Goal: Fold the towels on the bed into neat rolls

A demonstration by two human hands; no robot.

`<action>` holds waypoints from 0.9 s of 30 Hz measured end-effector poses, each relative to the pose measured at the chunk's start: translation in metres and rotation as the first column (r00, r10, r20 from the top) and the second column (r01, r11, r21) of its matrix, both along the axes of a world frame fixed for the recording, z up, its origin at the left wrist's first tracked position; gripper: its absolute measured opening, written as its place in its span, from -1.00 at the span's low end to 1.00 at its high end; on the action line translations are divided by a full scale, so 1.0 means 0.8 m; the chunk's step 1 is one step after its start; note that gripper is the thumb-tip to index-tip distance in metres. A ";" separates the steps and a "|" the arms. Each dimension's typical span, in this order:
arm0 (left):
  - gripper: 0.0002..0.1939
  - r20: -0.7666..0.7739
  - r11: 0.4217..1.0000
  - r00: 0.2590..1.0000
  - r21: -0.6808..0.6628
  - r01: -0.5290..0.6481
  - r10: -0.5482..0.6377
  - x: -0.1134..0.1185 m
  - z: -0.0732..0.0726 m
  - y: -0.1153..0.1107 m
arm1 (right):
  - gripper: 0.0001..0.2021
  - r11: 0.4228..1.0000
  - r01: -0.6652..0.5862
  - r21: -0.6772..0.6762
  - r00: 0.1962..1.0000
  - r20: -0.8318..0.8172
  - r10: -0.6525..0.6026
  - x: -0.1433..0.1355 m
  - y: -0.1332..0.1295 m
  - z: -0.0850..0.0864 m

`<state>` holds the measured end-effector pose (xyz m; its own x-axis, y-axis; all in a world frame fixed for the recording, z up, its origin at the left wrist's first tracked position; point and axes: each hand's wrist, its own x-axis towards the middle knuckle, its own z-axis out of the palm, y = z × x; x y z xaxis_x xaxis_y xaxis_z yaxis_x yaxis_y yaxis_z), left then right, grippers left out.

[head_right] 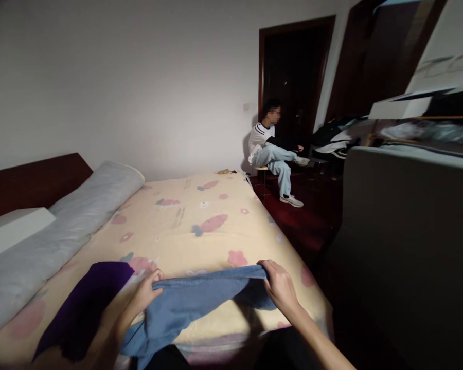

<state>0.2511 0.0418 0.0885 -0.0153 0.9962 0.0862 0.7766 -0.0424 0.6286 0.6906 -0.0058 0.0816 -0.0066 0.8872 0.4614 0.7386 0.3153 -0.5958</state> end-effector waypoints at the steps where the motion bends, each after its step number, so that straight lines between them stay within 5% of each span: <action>1: -0.79 -0.020 1.000 1.000 0.006 0.017 -0.016 -0.005 0.001 -0.001 | -0.72 1.000 0.013 -0.001 1.000 0.026 -0.013 0.004 0.001 -0.002; 5: -0.85 -0.091 0.999 0.996 0.044 0.012 -0.008 -0.033 0.007 -0.003 | -0.68 0.997 0.070 -0.025 0.994 0.088 -0.067 0.016 0.004 -0.007; 9: -0.93 -0.153 0.978 0.975 0.157 -0.134 0.158 -0.061 0.007 -0.005 | -0.65 0.996 0.084 -0.015 0.992 0.099 -0.082 0.021 0.005 -0.007; 17: -0.80 0.015 0.902 0.916 0.171 -0.397 0.401 -0.106 0.010 -0.005 | -0.64 0.975 0.223 -0.015 0.969 -0.106 -0.223 0.050 0.014 -0.020; 22: -0.81 0.061 0.852 0.867 0.163 -0.497 0.494 -0.129 0.012 -0.007 | -0.62 0.901 0.388 -0.196 0.853 -0.295 -0.431 0.077 0.028 -0.037; 27: -0.80 0.050 0.833 0.846 0.150 -0.532 0.531 -0.132 0.010 -0.006 | -0.65 0.846 0.412 -0.338 0.768 -0.372 -0.522 0.094 0.039 -0.057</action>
<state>0.1457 0.0373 0.0963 -0.5399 0.8085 0.2341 0.7032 0.2804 0.6534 0.7655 0.0251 0.0361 0.5869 0.8033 0.1017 0.4042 -0.1818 -0.8964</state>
